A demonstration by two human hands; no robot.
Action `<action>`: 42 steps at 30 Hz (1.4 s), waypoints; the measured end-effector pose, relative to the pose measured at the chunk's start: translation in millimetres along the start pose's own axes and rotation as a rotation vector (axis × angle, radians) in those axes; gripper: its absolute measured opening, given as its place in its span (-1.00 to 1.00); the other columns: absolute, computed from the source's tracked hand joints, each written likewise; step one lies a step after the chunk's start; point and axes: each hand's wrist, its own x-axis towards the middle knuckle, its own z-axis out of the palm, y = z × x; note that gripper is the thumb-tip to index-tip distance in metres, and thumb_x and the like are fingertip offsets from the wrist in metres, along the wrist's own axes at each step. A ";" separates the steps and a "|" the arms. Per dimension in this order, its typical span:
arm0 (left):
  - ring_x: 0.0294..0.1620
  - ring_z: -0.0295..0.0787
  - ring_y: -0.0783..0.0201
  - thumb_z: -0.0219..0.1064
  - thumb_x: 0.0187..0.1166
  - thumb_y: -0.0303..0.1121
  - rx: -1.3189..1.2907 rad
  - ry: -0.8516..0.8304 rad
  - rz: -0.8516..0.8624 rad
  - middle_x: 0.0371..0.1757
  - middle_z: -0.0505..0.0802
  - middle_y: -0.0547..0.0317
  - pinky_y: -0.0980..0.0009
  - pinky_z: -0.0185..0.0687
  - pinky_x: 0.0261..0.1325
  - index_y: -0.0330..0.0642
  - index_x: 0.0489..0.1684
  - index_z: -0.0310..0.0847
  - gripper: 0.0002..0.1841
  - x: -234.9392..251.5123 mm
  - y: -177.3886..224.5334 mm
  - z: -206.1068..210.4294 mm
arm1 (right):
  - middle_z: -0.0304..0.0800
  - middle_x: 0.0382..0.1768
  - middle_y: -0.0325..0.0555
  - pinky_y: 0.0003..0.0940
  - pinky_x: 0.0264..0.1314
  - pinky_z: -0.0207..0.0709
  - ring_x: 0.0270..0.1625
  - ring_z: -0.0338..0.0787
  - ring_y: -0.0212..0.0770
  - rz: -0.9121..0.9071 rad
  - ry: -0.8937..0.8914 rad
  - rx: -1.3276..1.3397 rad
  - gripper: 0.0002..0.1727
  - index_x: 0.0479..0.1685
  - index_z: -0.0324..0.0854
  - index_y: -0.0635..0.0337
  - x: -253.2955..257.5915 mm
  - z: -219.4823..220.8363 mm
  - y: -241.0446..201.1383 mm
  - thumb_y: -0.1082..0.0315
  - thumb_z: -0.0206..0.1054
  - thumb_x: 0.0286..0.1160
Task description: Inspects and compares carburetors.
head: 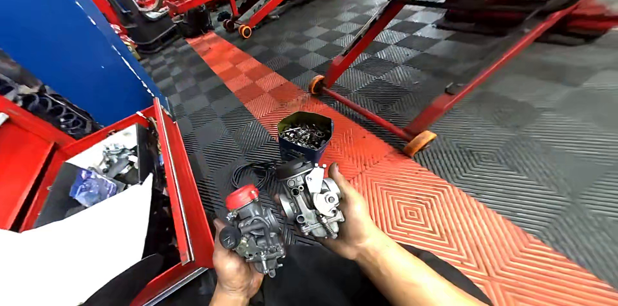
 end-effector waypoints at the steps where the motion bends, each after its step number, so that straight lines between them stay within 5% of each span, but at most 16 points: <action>1: -0.17 0.92 0.04 -0.05 0.53 0.49 -0.005 -0.002 0.011 -0.19 0.91 -0.07 -0.03 0.84 -0.14 -0.07 -0.05 0.76 -0.21 -2.4 -0.9 -3.1 | 0.85 -0.21 -0.08 -0.21 -0.09 0.78 -0.17 0.85 -0.23 -0.032 0.022 -0.047 -0.20 0.03 0.73 -0.04 -0.2 2.7 2.5 -0.54 -0.10 0.55; 4: -0.13 0.92 0.09 0.05 0.52 0.47 -0.001 -0.052 0.021 -0.16 0.92 -0.04 0.01 0.84 -0.07 -0.06 -0.02 0.79 -0.26 -7.9 0.3 -14.9 | 0.82 -0.02 -0.03 -0.13 0.04 0.79 -0.03 0.86 -0.16 -0.058 -0.002 -0.191 -0.25 0.42 0.54 -0.09 1.3 0.8 9.2 -0.42 0.31 0.41; 7: -0.19 0.92 0.14 0.09 0.51 0.45 -0.008 -0.028 0.042 -0.23 0.92 0.00 0.06 0.86 -0.15 -0.04 -0.10 0.81 -0.29 -6.7 3.3 -19.0 | 0.76 0.14 0.11 -0.09 0.11 0.79 0.05 0.86 -0.05 -0.055 -0.070 -0.329 -0.20 0.58 0.37 -0.09 3.4 -2.1 10.4 0.03 0.62 0.29; 11: -0.26 0.92 0.11 0.00 0.50 0.50 -0.089 0.001 0.006 -0.28 0.91 0.00 0.04 0.85 -0.22 -0.03 -0.17 0.81 -0.24 -4.7 5.2 -20.3 | 0.79 0.12 0.09 -0.17 0.16 0.78 0.07 0.86 -0.11 -0.065 -0.094 -0.392 -0.17 0.53 0.45 -0.04 -1.8 3.1 10.9 0.19 0.72 0.13; 17: -0.30 0.91 0.07 -0.06 0.46 0.56 -0.115 0.065 -0.006 -0.31 0.91 -0.02 -0.02 0.83 -0.31 -0.02 -0.23 0.80 -0.19 -6.0 10.1 -18.0 | 0.73 0.27 0.13 -0.08 0.33 0.73 0.24 0.82 -0.01 0.041 -0.367 -0.458 -0.03 0.68 0.22 0.04 -6.8 -0.5 -3.8 0.50 0.62 0.12; 21: -0.27 0.91 0.09 -0.05 0.45 0.56 -0.089 0.052 0.023 -0.29 0.91 -0.01 0.00 0.84 -0.25 -0.01 -0.20 0.80 -0.19 -6.2 10.6 -17.1 | 0.79 0.15 0.10 -0.13 0.12 0.83 0.10 0.87 -0.01 -0.135 -0.188 -0.578 -0.12 0.53 0.42 0.04 -14.8 10.8 0.7 0.45 0.69 0.00; 25: -0.27 0.90 0.10 -0.15 0.52 0.53 -0.044 0.087 0.088 -0.30 0.90 0.01 0.02 0.84 -0.25 -0.01 -0.20 0.78 -0.19 -4.8 7.7 -18.8 | 0.83 0.07 -0.38 -0.27 0.01 0.89 0.03 0.88 -0.34 -0.435 0.136 -1.033 -0.05 0.47 0.45 -0.30 -23.5 17.4 11.3 0.00 0.80 -0.15; 27: -0.25 0.90 0.09 -0.09 0.49 0.54 -0.035 0.085 0.108 -0.28 0.90 -0.01 0.01 0.83 -0.22 -0.03 -0.15 0.78 -0.19 -5.1 6.5 -21.1 | 0.80 0.08 -0.39 -0.26 0.03 0.89 0.05 0.86 -0.36 -0.493 0.209 -1.073 -0.02 0.48 0.44 -0.31 -24.4 16.9 18.8 -0.06 0.82 -0.18; 30: -0.22 0.91 0.15 0.05 0.49 0.48 -0.054 0.041 0.125 -0.26 0.91 0.01 0.09 0.85 -0.16 -0.05 -0.13 0.80 -0.26 -6.9 5.0 -17.8 | 0.78 0.10 -0.38 -0.28 0.05 0.87 0.06 0.84 -0.35 -0.498 0.228 -1.057 -0.01 0.45 0.47 -0.31 -24.4 17.1 24.9 -0.10 0.84 -0.24; 37: -0.26 0.90 0.22 -0.07 0.60 0.42 0.006 0.015 0.150 -0.30 0.90 0.08 0.15 0.86 -0.17 -0.02 -0.16 0.79 -0.28 -7.3 4.1 -10.9 | 0.76 0.15 -0.39 -0.30 0.07 0.84 0.09 0.82 -0.37 -0.596 0.202 -1.137 0.04 0.50 0.45 -0.26 -25.7 14.4 29.4 -0.18 0.83 -0.23; 42: -0.18 0.90 0.22 0.09 0.54 0.42 0.038 -0.020 0.156 -0.22 0.90 0.09 0.17 0.84 -0.10 -0.01 -0.05 0.78 -0.33 -7.1 3.9 -20.0 | 0.78 0.12 -0.38 -0.34 0.04 0.85 0.07 0.84 -0.35 -0.622 0.178 -1.111 0.05 0.49 0.42 -0.23 -23.4 16.0 31.9 -0.13 0.83 -0.26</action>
